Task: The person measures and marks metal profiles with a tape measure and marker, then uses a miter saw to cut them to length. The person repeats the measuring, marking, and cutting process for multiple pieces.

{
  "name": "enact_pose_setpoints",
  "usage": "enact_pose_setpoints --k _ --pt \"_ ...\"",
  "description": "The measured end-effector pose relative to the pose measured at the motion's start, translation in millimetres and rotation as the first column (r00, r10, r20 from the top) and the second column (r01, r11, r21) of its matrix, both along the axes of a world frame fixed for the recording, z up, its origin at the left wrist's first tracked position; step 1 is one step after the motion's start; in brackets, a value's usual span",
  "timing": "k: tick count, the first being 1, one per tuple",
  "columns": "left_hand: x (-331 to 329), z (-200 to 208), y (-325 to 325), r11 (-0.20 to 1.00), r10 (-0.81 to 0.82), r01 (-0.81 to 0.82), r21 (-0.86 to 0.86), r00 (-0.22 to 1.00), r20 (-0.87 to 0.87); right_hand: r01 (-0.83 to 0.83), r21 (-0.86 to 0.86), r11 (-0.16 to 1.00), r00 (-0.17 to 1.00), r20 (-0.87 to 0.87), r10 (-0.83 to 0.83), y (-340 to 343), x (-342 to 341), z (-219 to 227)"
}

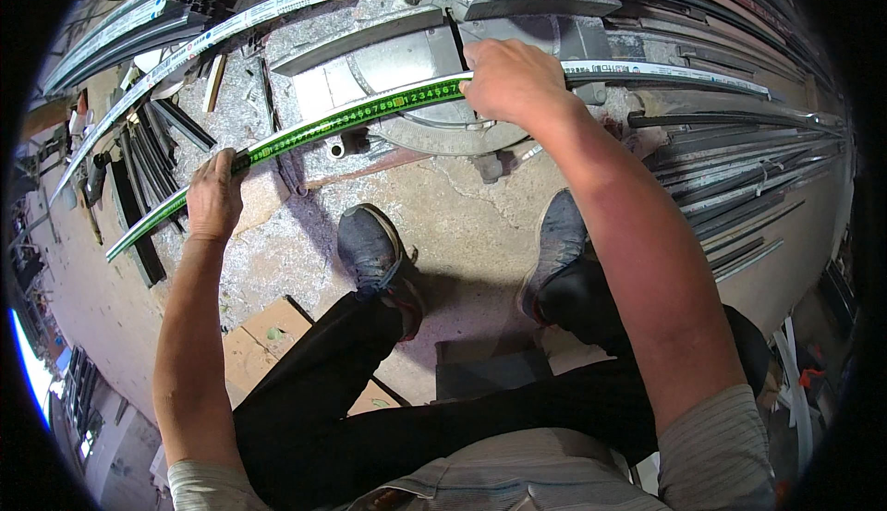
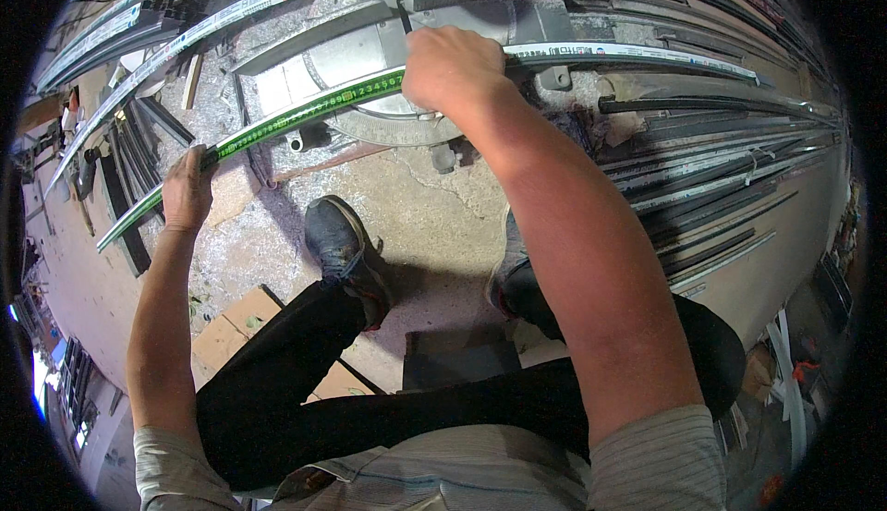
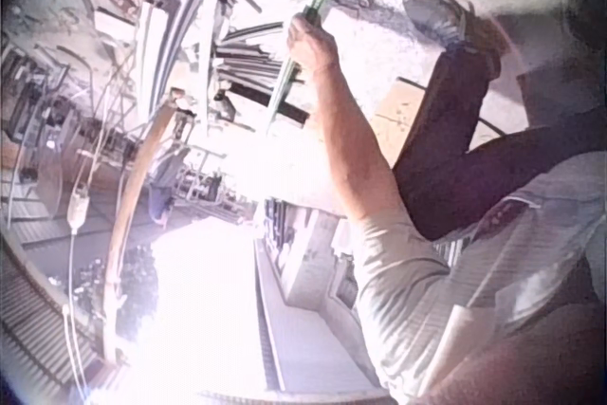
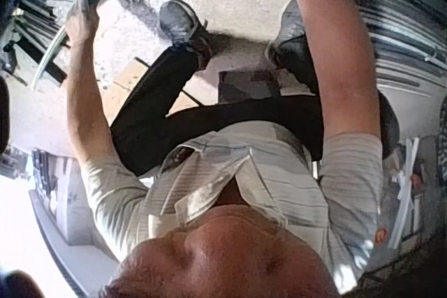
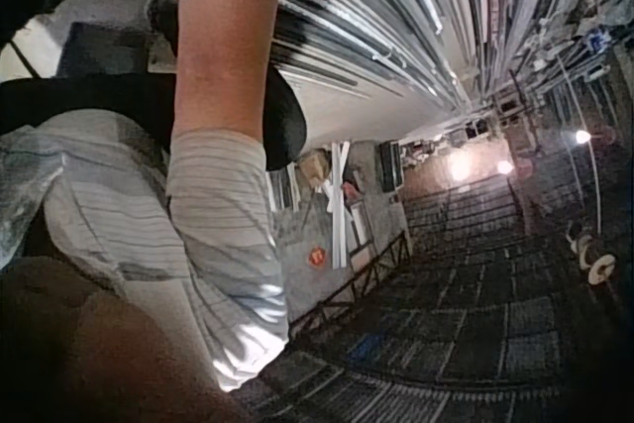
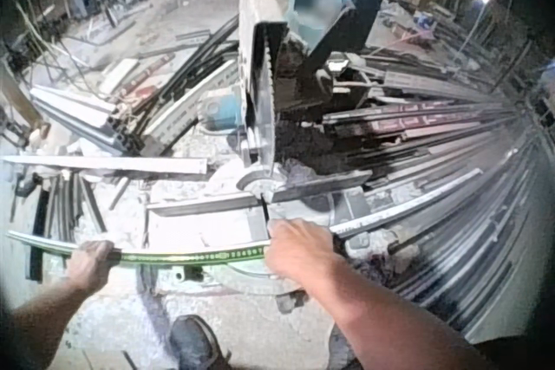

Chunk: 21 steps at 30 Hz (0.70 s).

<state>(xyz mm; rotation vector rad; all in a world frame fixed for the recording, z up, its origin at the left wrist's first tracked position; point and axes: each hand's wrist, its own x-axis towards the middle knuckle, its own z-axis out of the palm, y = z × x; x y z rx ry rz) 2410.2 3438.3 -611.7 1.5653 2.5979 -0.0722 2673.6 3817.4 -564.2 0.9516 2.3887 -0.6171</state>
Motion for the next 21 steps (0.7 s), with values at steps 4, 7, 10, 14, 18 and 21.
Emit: enact_pose_setpoints --k 4,7,10,14,18,21 --pt "1.3 1.1 2.4 1.000 0.012 -0.012 -0.020 1.000 -0.004 0.004 -0.006 1.000 1.000 -0.001 -0.004 1.5 0.6 2.4" --pt "3.0 1.7 2.7 0.997 0.053 -0.054 -0.060 0.999 -0.006 0.000 -0.013 1.000 1.000 0.014 0.000 1.3 -0.8 1.9" --pt "12.0 3.5 8.8 0.992 0.105 -0.105 -0.069 0.994 -0.002 0.009 -0.020 1.000 1.000 0.022 -0.008 2.2 -1.1 3.3" --pt "43.4 -8.9 26.8 0.996 0.081 -0.078 0.043 0.994 -0.071 0.004 -0.014 1.000 1.000 0.011 -0.004 2.0 -1.0 0.5" --pt "114.3 -14.7 82.8 0.985 0.009 -0.005 0.172 1.000 -0.024 0.009 -0.004 1.000 1.000 0.007 -0.008 3.3 3.0 -3.3" --pt "167.9 -17.9 122.9 0.971 0.036 -0.057 0.234 0.995 0.093 0.005 -0.017 1.000 1.000 0.005 -0.005 0.5 -0.6 1.6"
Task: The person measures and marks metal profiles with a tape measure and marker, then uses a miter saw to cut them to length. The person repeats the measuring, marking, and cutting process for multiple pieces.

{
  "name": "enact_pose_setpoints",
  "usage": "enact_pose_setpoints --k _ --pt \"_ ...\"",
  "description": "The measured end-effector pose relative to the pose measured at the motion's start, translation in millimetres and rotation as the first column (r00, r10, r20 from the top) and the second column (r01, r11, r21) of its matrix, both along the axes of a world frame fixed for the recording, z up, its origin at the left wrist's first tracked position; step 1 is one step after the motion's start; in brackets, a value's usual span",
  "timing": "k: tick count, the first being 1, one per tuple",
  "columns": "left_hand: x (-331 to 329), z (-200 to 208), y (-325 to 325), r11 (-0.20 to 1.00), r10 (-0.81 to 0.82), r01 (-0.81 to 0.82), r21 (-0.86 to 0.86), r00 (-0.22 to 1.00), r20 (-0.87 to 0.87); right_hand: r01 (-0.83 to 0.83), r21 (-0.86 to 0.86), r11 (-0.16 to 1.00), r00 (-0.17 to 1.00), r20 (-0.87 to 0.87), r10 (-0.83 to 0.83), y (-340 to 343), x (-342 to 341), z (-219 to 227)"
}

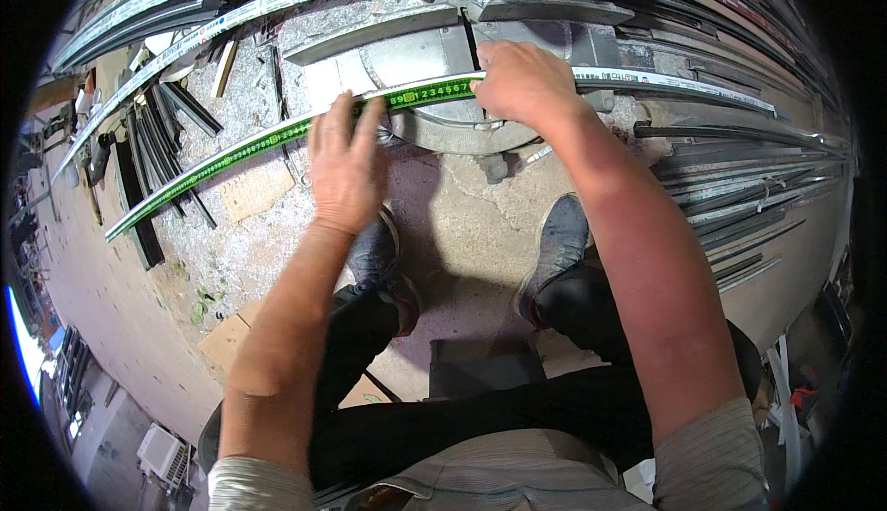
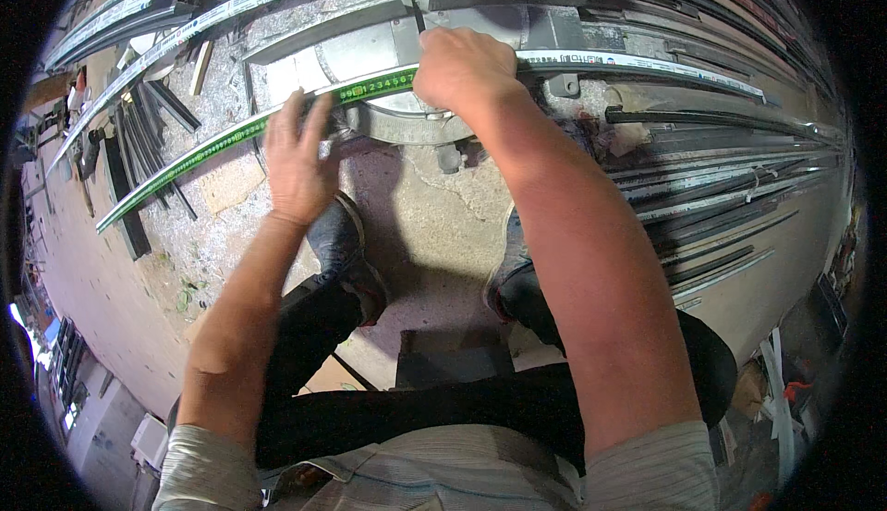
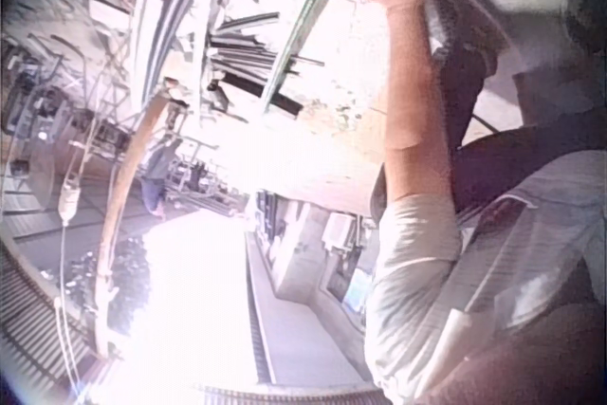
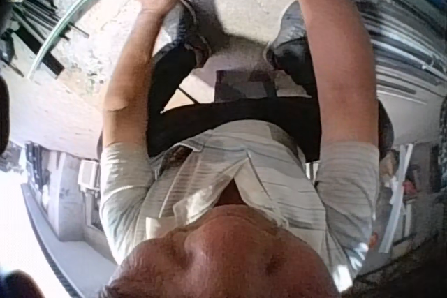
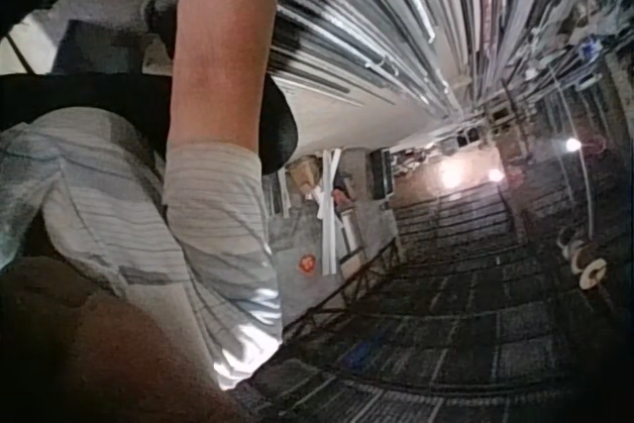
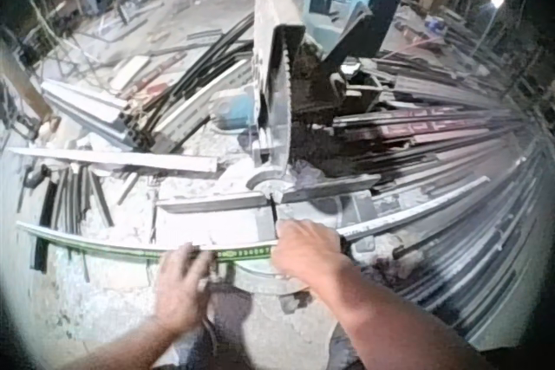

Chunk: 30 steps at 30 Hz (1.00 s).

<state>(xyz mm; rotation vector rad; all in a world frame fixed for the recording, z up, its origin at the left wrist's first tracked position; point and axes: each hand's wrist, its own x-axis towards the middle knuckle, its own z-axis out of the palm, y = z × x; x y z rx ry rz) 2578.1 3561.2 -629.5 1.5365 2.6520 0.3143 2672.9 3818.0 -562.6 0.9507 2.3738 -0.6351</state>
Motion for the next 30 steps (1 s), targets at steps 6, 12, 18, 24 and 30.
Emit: enact_pose_setpoints --k 6,12,18,24,30 --pt "70.5 2.1 59.0 0.987 0.157 -0.159 0.002 0.977 0.142 -0.001 0.016 1.000 1.000 0.005 0.000 1.4 -0.2 3.4" --pt "86.9 -4.2 74.8 0.964 0.266 -0.264 -0.033 0.950 0.164 -0.011 0.025 1.000 1.000 0.017 0.011 0.0 -0.9 -1.5" --pt "90.0 -10.5 78.4 0.958 0.282 -0.287 0.003 0.942 0.184 -0.015 0.046 0.999 1.000 -0.024 0.016 -0.9 2.1 -4.0" --pt "90.3 -6.9 80.2 0.959 0.283 -0.280 -0.042 0.942 0.182 -0.029 0.037 0.999 1.000 -0.008 0.029 0.3 3.1 -4.3" --pt "91.0 -4.7 79.5 0.956 0.293 -0.284 -0.075 0.942 0.162 -0.031 0.016 0.999 0.999 0.008 0.031 0.3 0.1 0.7"
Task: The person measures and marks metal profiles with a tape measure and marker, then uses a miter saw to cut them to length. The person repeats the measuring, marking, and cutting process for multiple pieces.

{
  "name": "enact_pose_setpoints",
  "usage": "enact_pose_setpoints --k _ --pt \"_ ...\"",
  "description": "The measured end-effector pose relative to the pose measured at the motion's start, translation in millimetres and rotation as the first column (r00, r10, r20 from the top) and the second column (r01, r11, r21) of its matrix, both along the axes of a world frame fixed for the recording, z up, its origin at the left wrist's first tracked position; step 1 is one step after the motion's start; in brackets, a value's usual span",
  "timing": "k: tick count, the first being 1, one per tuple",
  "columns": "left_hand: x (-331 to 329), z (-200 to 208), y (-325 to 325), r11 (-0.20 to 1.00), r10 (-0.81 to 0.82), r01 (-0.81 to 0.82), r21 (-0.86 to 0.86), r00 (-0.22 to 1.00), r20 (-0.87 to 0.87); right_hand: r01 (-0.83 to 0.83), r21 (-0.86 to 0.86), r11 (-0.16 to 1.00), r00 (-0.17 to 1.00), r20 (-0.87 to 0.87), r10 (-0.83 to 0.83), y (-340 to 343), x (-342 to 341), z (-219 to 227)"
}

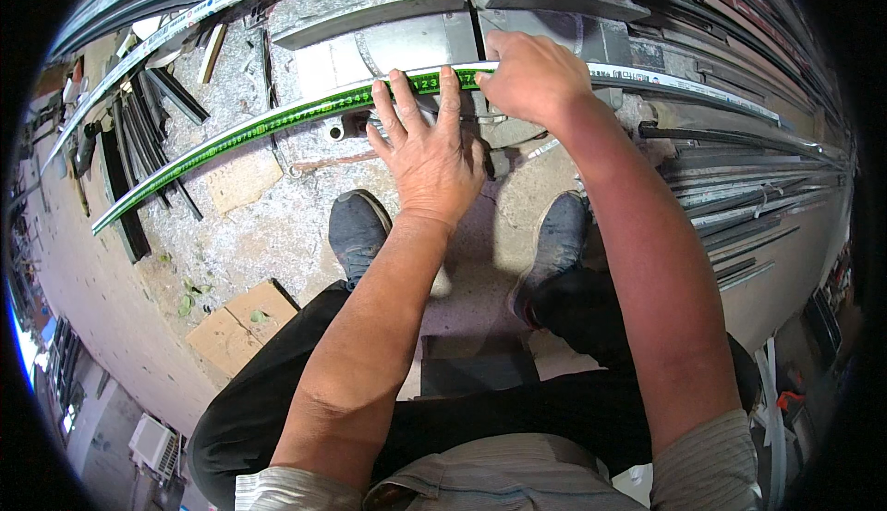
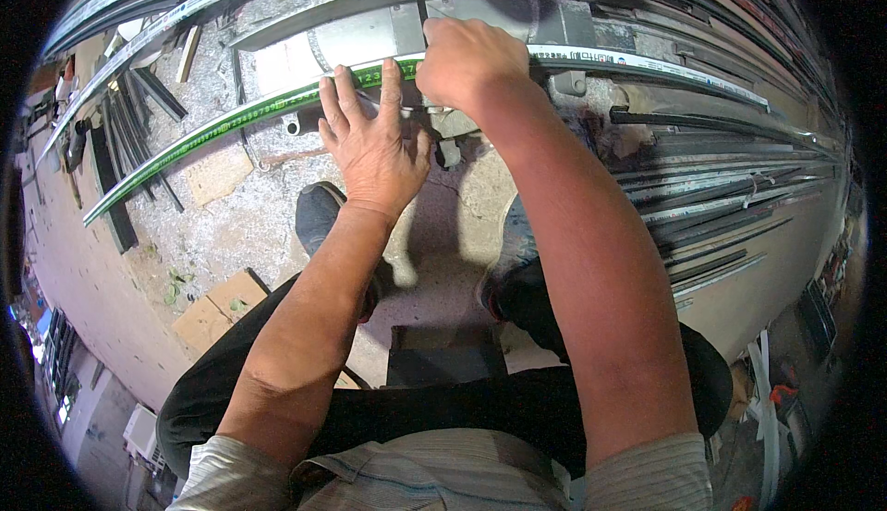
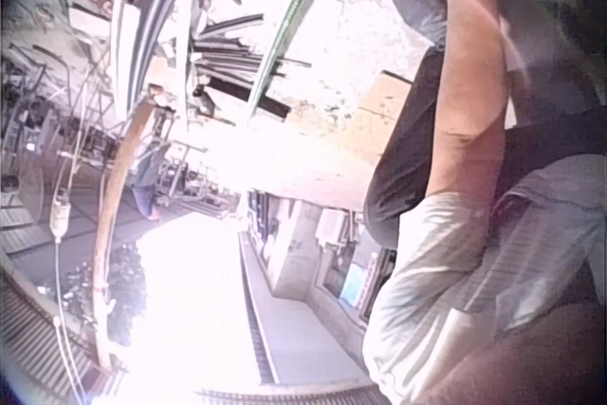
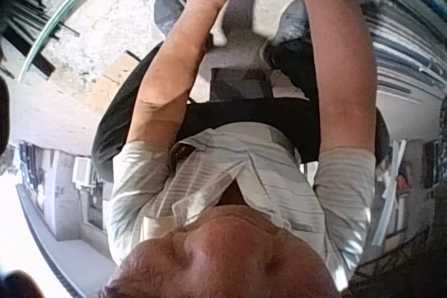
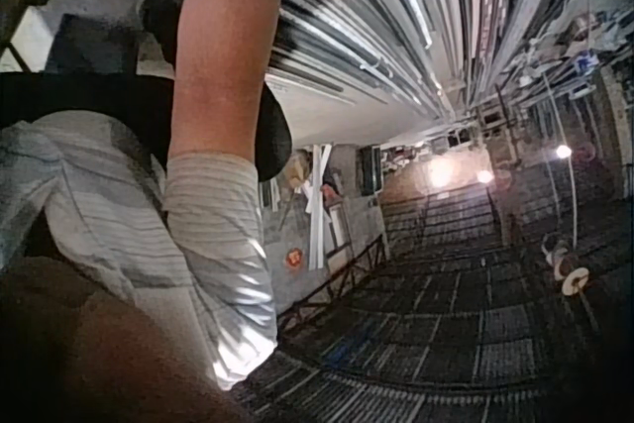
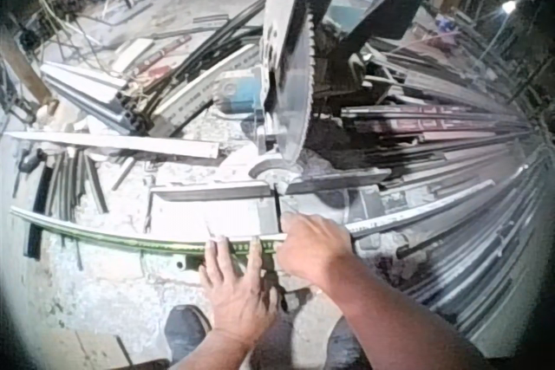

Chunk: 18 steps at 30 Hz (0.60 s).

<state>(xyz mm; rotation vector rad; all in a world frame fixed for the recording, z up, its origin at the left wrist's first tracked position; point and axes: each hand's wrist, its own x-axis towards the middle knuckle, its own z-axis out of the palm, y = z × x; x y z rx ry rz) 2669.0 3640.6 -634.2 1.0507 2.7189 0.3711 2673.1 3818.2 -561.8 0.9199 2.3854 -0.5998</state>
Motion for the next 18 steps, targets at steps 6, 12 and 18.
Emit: enact_pose_setpoints --k 6,12,18 --pt "2.7 0.8 3.9 1.000 -0.014 0.014 -0.012 1.000 0.013 -0.020 0.023 1.000 0.999 -0.038 0.021 2.5 6.5 -5.2" --pt "1.9 -5.5 1.3 1.000 -0.022 0.022 0.018 1.000 -0.010 -0.050 0.068 0.996 0.991 -0.119 0.057 3.8 15.3 0.4" --pt "0.4 -6.2 1.3 0.999 -0.035 0.035 0.013 0.999 -0.017 0.294 0.157 0.943 0.762 -0.634 -0.132 9.5 68.1 -27.3"
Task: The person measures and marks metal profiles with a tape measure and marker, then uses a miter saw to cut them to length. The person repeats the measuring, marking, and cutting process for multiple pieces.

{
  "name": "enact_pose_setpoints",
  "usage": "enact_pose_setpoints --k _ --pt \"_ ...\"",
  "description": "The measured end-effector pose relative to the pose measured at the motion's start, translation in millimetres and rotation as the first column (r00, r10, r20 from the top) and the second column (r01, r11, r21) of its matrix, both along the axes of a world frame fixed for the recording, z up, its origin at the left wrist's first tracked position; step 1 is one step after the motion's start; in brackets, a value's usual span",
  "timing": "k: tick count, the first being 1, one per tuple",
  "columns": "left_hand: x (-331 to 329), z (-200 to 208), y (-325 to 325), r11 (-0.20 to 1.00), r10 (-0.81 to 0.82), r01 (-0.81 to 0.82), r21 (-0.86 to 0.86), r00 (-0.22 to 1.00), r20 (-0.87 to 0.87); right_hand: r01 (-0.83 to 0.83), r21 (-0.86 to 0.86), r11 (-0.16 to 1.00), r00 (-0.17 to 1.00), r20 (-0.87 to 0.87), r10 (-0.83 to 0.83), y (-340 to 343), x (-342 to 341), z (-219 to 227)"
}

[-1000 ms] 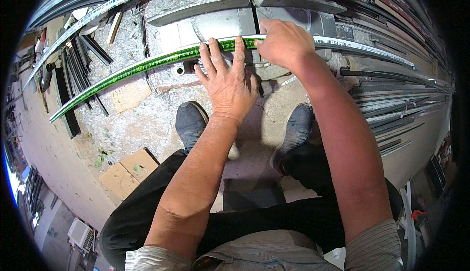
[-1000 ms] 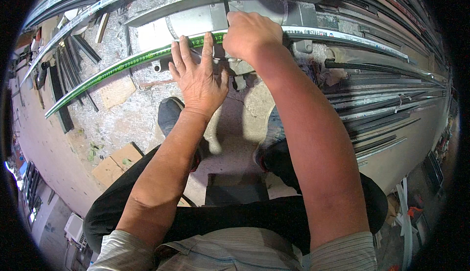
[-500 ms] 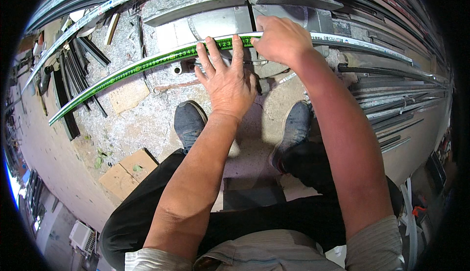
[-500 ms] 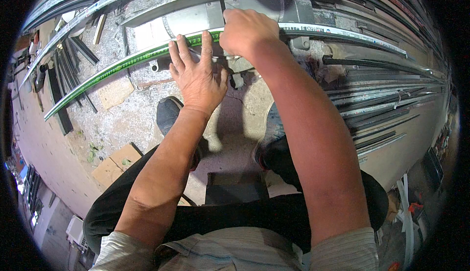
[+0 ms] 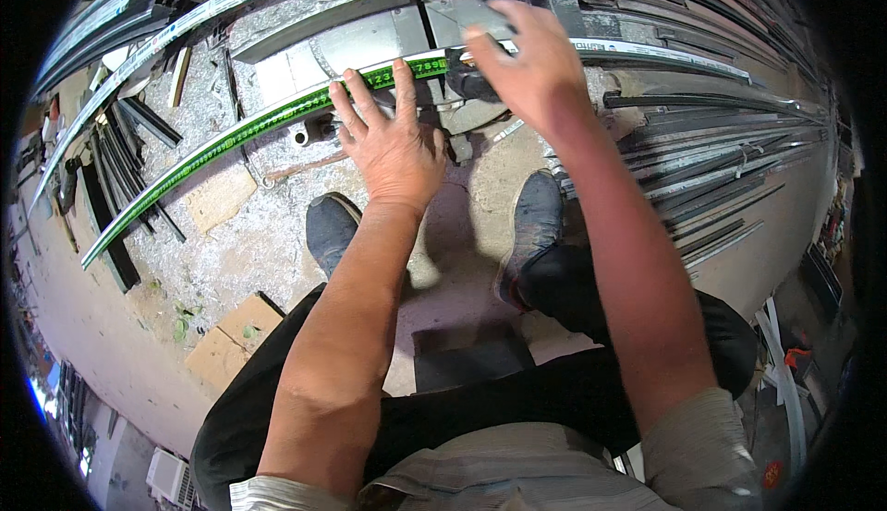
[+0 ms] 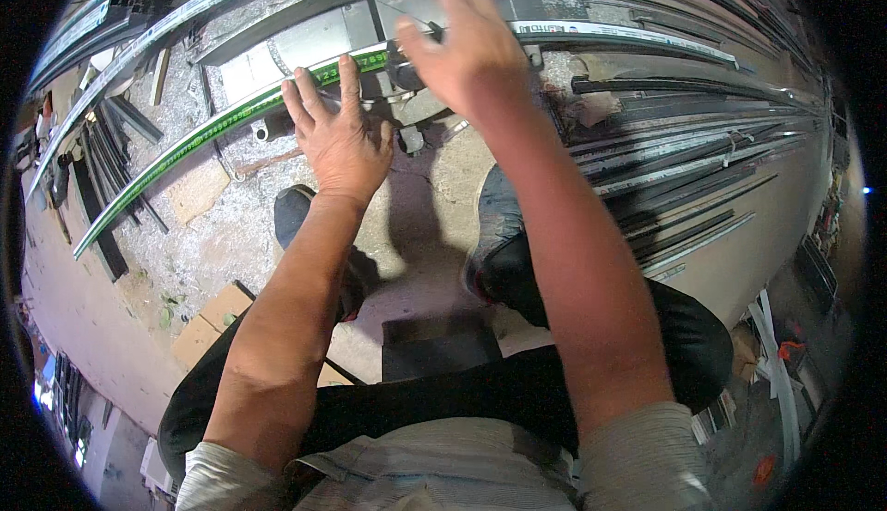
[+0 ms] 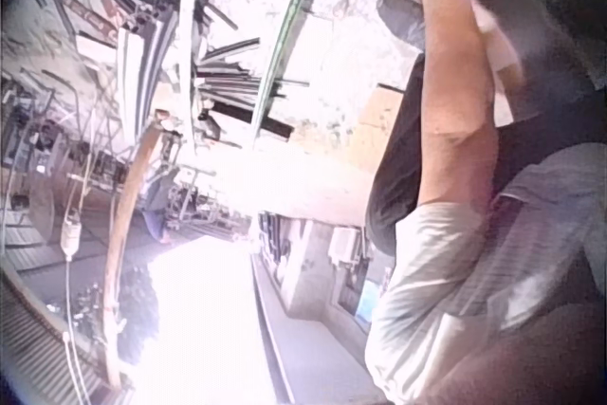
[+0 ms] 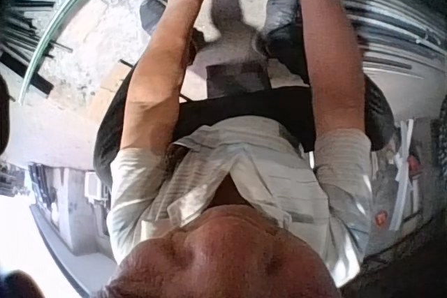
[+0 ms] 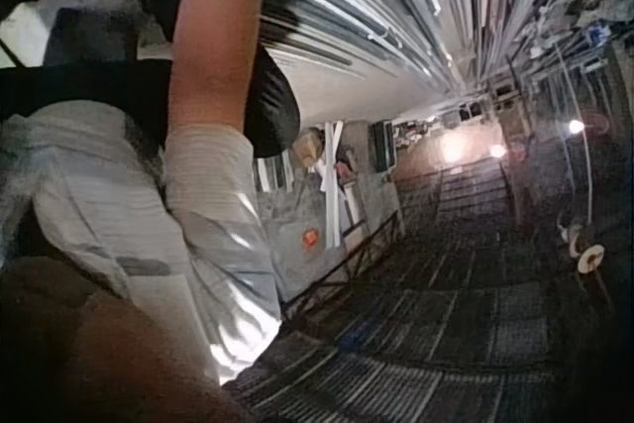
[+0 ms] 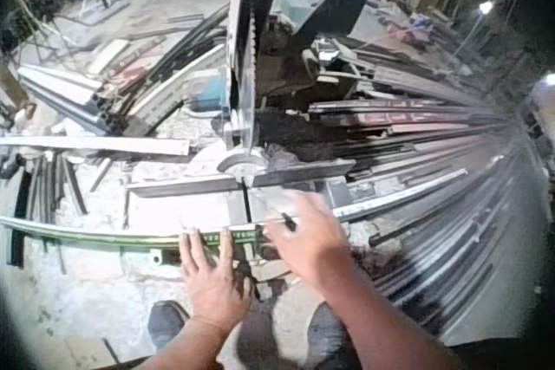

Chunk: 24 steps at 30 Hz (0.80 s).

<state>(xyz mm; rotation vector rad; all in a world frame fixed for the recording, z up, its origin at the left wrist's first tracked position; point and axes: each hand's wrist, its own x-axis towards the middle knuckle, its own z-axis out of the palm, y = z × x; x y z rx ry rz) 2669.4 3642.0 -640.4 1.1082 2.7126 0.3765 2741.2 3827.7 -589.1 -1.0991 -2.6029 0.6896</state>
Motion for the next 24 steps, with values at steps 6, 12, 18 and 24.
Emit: enact_pose_setpoints --k 6,12,18,24 --pt "-0.9 -3.7 -1.7 1.000 -0.001 0.001 0.000 1.000 0.001 0.472 -0.326 0.819 0.881 0.148 -0.449 -37.3 88.0 -75.8" --pt "1.2 -4.6 2.4 1.000 -0.009 0.009 0.022 1.000 -0.001 0.673 -0.377 0.636 0.738 0.398 -0.545 -54.1 109.7 -152.8" --pt "-0.2 -3.6 0.0 1.000 -0.007 0.007 0.010 1.000 0.018 0.720 -0.293 0.630 0.671 0.527 -0.522 -46.5 92.5 -168.6" --pt "3.0 -1.1 5.6 0.999 -0.033 0.032 0.034 0.999 0.030 0.728 -0.551 0.408 0.666 0.429 -0.610 -43.8 114.2 -179.5"
